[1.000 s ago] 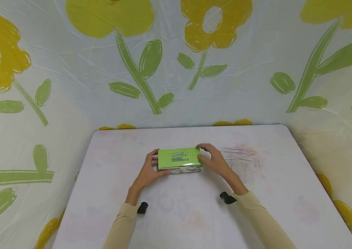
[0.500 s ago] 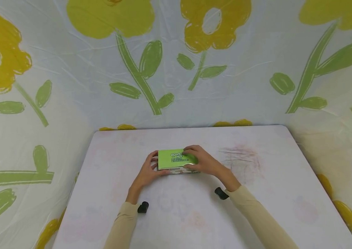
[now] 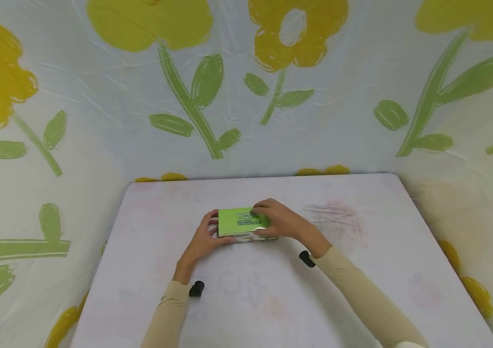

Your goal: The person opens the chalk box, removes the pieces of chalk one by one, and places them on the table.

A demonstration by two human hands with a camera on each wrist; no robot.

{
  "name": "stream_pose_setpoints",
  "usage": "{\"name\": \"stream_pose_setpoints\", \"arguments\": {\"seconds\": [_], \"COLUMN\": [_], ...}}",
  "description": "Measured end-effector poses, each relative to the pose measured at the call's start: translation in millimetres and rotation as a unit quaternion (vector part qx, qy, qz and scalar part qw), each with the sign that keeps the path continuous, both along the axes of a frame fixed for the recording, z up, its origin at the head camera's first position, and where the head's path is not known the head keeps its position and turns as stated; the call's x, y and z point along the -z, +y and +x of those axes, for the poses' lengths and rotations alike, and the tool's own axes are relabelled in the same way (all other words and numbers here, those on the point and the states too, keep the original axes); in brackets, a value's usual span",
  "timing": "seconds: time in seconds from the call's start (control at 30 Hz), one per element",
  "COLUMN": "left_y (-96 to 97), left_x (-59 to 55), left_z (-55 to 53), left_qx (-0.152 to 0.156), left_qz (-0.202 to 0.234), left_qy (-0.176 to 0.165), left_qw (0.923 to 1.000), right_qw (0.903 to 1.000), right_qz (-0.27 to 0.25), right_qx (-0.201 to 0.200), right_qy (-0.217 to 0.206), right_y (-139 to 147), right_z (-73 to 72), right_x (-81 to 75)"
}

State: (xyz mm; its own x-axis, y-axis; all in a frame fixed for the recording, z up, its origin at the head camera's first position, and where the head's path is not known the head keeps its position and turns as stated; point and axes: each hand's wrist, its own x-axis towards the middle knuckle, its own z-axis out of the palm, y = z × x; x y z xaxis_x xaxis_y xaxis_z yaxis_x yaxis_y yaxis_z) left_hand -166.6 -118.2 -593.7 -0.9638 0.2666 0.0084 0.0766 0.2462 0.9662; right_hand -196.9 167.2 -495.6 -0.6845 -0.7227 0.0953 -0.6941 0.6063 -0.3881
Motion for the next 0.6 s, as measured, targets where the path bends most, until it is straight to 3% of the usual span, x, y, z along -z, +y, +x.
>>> {"name": "stream_pose_setpoints", "arguments": {"seconds": [0.3,0.6], "left_y": [-1.8,0.2], "left_x": [1.8,0.6], "left_z": [-0.7,-0.8], "left_qx": [0.006,0.004], "left_qz": [0.003,0.007], "left_qy": [0.006,0.008], "left_qw": [1.0000,0.9999], "right_qw": [0.9969,0.9939], "right_qz": [0.070,0.086], "right_qx": [-0.020,-0.060], "right_qy": [0.030,0.034], "right_y": [-10,-11], "right_z": [-9.1,-17.7], "right_x": [-9.5,-18.3]}}
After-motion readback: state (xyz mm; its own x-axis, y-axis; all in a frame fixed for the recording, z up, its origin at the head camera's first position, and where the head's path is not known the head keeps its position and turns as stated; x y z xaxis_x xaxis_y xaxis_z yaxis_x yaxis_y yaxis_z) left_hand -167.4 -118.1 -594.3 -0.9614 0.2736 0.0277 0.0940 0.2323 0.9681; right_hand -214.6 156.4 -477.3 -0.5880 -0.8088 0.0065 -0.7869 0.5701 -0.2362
